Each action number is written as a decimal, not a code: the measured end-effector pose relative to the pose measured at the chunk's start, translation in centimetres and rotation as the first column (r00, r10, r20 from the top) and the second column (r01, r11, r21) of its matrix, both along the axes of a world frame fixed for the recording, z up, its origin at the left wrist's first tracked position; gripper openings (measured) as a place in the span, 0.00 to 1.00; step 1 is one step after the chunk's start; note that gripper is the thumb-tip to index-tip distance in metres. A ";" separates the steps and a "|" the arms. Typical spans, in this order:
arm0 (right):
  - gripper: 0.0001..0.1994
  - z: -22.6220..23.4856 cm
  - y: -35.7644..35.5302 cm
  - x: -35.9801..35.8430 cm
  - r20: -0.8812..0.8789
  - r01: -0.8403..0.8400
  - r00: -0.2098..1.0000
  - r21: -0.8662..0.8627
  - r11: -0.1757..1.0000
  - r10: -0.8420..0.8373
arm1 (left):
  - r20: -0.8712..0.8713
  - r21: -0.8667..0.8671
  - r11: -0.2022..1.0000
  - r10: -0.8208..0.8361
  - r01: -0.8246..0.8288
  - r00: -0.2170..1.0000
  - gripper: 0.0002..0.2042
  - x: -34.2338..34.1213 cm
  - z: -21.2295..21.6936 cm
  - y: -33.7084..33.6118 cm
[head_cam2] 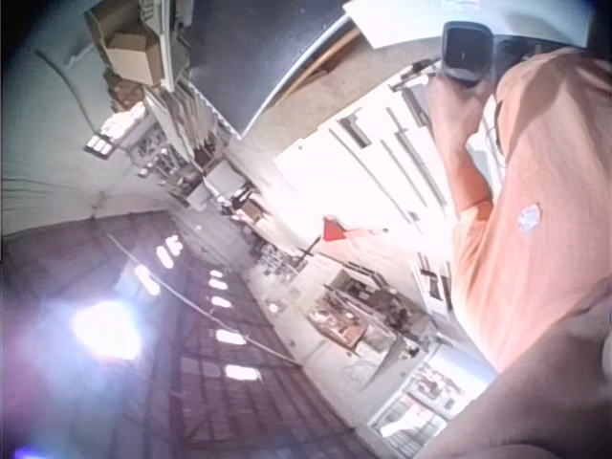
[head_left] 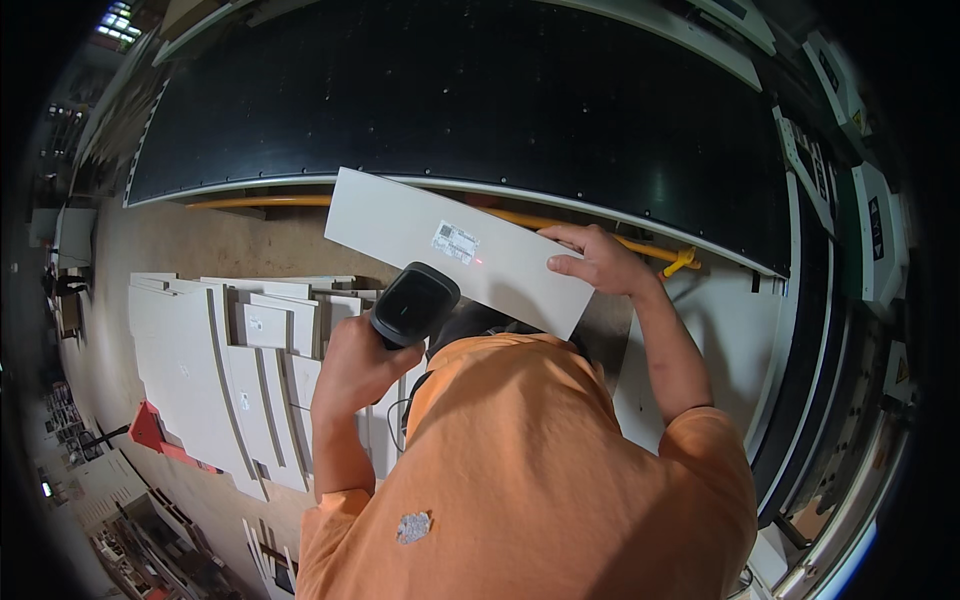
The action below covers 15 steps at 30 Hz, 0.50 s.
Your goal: The person scans white panels with a handheld barcode scanner, places them on a machine table, and stacks them on the floor. The person repeats this process for multiple panels throughout the clip.
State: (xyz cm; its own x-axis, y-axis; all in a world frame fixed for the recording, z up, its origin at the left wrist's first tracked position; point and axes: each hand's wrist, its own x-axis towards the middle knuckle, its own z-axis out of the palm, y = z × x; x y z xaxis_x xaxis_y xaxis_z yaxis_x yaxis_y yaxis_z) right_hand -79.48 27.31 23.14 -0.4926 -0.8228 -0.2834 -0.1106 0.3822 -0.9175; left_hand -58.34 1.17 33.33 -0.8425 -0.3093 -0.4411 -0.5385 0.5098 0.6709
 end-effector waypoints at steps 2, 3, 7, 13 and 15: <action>0.23 0.0 -1.0 -2.9 -0.020 0.017 1.000 -0.022 1.000 -0.017 | -0.005 -0.027 1.000 -0.014 0.014 1.000 0.13 -3.2 0.4 -1.2; 0.23 -0.1 -1.2 -4.0 -0.032 0.019 0.999 -0.027 0.999 -0.020 | -0.003 -0.039 0.999 -0.030 0.030 1.000 0.13 -4.5 0.4 -1.6; 0.20 -0.8 -1.8 -8.1 0.019 0.044 0.999 -0.081 0.996 -0.042 | -0.021 -0.059 0.997 -0.058 0.057 0.998 0.12 -9.0 -0.1 -2.7; 0.19 -2.3 -4.2 -15.2 0.112 0.115 0.987 -0.022 0.993 -0.112 | -0.220 0.578 0.812 0.257 -0.087 0.941 0.17 -18.8 -8.0 -0.4; 0.19 -2.2 -5.7 -16.7 0.125 0.087 0.989 -0.038 0.995 -0.081 | 0.162 0.610 0.691 0.370 -0.387 0.915 0.17 -20.3 -10.5 1.0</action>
State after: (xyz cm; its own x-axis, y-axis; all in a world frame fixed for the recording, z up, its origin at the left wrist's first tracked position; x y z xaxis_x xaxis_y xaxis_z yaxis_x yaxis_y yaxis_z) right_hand -96.23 21.61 20.92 -0.5240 -0.7928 -0.3112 0.0355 0.3448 -0.9380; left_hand -78.67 2.22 22.81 -0.7011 -0.2514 -0.6673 -0.6139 -0.2634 0.7442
